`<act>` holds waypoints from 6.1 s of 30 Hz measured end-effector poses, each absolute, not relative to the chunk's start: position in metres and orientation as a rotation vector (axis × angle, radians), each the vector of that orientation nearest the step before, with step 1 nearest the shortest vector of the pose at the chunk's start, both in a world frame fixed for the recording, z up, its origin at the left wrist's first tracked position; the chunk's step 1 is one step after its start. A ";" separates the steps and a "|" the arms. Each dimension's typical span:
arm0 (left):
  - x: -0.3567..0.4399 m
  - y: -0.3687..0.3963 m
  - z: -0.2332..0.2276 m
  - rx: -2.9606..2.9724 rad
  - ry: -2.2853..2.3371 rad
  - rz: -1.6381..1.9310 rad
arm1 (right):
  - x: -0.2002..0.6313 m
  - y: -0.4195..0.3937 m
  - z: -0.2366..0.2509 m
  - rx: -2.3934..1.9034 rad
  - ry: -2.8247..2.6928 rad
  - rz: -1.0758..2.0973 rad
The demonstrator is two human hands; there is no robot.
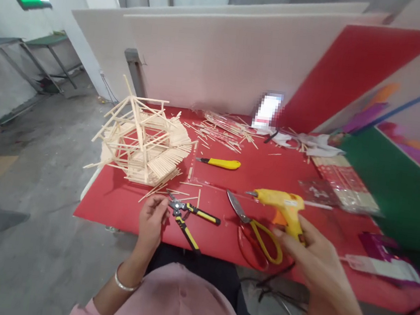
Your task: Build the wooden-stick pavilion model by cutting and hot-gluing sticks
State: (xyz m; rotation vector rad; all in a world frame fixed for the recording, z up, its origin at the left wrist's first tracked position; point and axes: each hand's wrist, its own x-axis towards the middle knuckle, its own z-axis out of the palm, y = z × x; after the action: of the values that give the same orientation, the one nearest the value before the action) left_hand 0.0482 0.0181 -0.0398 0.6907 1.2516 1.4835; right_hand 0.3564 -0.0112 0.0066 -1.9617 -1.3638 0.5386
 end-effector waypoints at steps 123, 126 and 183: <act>0.033 0.019 -0.023 0.722 1.053 1.286 | 0.205 0.013 -0.023 -1.275 -2.027 0.759; 0.039 0.016 -0.028 0.851 1.058 1.162 | 0.249 -0.003 -0.037 -1.609 -1.970 0.483; 0.047 0.020 -0.018 0.586 0.989 1.347 | 0.187 0.003 -0.012 -1.180 -1.784 0.700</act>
State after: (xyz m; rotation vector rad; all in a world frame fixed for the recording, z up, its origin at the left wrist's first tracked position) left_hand 0.0467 0.0198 -0.0177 0.5858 0.9888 1.3474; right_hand 0.1870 0.0034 -0.0124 -1.1798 -1.7836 0.7004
